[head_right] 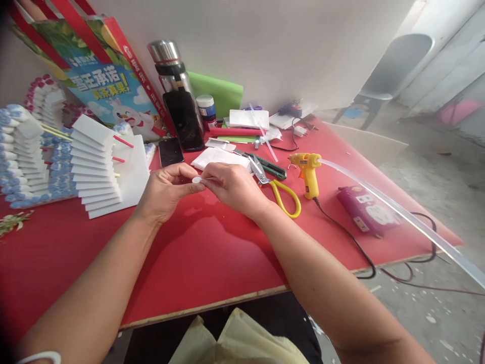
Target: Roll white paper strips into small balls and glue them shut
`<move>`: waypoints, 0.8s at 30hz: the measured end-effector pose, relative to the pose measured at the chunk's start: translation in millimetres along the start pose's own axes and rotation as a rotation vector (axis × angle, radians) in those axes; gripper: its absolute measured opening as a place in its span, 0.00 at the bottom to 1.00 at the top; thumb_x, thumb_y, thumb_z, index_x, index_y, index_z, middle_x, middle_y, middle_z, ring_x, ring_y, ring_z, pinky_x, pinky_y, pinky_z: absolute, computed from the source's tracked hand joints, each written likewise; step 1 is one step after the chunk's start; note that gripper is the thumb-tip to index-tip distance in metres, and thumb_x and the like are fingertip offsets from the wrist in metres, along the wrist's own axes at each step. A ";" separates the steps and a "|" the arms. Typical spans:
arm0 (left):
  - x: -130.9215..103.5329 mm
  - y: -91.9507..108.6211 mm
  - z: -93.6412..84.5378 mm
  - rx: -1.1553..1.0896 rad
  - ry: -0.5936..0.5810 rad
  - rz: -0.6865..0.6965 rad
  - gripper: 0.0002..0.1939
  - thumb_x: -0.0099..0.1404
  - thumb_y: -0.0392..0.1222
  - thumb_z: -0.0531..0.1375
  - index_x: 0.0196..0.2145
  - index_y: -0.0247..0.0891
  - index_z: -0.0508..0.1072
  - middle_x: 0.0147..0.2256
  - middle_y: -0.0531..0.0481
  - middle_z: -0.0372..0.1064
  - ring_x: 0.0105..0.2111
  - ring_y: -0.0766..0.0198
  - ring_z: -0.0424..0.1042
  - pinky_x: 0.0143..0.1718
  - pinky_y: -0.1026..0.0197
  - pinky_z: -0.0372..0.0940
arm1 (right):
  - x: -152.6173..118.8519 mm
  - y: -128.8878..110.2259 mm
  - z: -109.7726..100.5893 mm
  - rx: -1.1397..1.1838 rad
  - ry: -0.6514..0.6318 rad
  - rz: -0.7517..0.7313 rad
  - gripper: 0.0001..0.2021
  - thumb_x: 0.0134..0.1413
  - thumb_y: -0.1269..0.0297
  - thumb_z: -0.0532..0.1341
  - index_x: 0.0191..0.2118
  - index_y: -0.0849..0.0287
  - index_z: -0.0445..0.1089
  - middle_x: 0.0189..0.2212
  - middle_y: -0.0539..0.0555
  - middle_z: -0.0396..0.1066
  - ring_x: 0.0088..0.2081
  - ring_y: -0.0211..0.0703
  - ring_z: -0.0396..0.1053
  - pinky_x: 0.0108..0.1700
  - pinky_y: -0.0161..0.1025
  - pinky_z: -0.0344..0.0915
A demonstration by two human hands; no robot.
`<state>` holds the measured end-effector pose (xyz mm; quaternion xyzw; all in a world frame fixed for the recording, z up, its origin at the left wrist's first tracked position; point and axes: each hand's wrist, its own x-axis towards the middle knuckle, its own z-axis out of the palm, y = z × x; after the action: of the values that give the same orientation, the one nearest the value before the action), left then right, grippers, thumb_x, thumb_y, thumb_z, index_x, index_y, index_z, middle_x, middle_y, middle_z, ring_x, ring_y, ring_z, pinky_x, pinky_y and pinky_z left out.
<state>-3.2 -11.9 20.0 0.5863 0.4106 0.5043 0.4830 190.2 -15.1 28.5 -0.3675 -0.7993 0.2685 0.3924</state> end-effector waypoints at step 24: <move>0.2 -16.0 5.8 0.284 0.024 0.147 0.19 0.61 0.57 0.67 0.42 0.39 0.83 0.42 0.44 0.79 0.45 0.52 0.76 0.50 0.54 0.69 | 0.2 8.0 17.1 -0.204 0.149 0.099 0.06 0.59 0.67 0.59 0.33 0.60 0.72 0.26 0.52 0.72 0.28 0.40 0.66 0.32 0.36 0.57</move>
<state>2.6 -9.4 4.1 0.6712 0.4394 0.4820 0.3521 179.0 -12.7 13.4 -0.4636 -0.7718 0.1769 0.3976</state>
